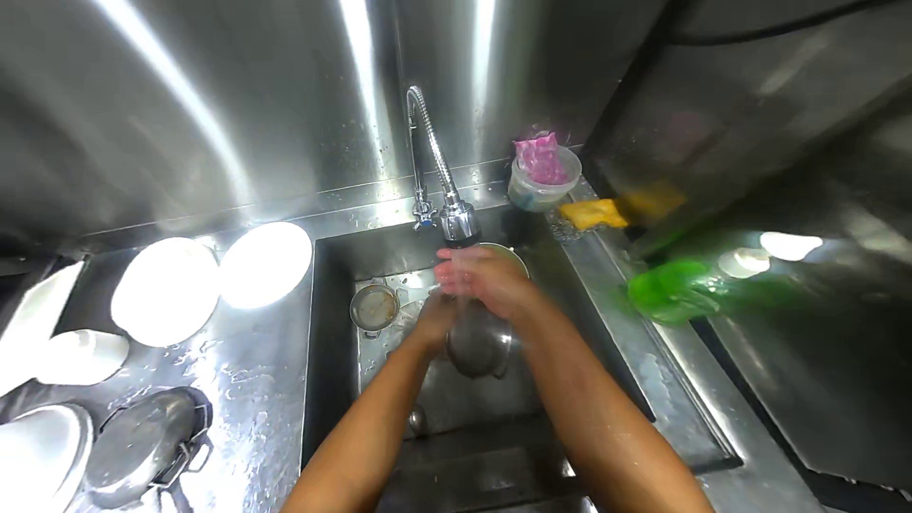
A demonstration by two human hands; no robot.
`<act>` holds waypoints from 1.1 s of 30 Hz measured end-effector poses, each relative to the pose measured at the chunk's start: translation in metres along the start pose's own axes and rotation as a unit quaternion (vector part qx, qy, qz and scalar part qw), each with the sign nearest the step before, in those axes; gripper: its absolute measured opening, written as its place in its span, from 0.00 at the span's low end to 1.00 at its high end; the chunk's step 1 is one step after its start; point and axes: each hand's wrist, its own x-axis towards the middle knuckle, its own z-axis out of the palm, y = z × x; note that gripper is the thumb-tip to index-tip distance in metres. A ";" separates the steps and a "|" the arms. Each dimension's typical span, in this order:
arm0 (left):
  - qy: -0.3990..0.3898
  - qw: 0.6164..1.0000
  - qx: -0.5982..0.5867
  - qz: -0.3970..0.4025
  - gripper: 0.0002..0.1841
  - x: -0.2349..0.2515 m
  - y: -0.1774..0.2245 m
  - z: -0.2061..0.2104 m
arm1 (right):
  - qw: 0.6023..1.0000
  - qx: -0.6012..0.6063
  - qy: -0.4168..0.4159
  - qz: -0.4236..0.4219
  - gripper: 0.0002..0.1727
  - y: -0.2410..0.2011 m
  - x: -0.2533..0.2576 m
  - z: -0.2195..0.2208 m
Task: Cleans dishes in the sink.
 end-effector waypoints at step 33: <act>0.034 0.910 -0.411 -0.042 0.22 0.001 0.022 0.025 | 0.916 -0.398 0.013 -0.040 0.20 0.001 -0.027 0.015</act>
